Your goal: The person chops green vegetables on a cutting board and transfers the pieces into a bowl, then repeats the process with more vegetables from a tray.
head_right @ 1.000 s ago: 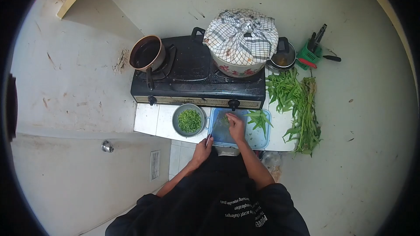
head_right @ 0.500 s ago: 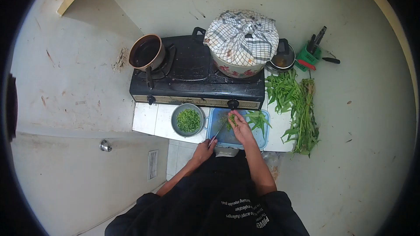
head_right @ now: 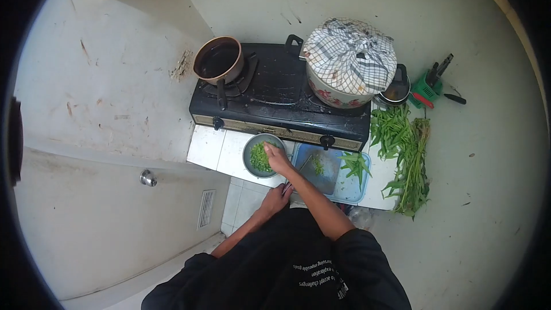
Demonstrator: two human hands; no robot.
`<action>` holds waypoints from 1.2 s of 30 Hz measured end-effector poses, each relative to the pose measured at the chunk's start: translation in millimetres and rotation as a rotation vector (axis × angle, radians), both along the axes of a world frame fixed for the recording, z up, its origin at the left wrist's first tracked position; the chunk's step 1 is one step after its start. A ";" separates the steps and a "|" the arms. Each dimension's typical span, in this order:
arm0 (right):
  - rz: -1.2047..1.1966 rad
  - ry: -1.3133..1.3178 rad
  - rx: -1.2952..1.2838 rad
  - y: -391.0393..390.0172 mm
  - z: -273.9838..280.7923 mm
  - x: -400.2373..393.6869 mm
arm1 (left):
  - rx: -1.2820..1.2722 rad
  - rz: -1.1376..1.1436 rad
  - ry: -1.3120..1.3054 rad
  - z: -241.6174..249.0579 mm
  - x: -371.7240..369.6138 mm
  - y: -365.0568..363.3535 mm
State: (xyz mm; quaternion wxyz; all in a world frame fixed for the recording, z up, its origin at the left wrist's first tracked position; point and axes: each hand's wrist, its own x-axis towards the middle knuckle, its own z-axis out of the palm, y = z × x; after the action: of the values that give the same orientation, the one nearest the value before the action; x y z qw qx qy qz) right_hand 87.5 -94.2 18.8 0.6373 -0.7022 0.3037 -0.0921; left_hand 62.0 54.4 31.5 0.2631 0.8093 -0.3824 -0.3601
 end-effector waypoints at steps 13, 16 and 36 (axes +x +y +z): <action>-0.173 -0.236 -0.507 2.1 31.7 -23.7 | -0.057 -0.044 -0.014 -11.3 8.4 -2.6; -0.209 -0.285 -0.446 -5.0 40.8 -37.6 | -0.044 -0.118 -0.011 -5.1 7.7 -8.7; -0.495 0.027 -0.570 -37.4 -3.7 -184.8 | 0.043 -0.145 0.028 14.2 9.3 -32.6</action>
State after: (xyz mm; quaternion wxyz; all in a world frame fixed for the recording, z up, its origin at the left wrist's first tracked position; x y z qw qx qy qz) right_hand -97.4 -131.6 15.1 0.3705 -0.7579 0.4347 -0.3152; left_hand 71.3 21.8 45.7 0.2244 0.7798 -0.4284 -0.3976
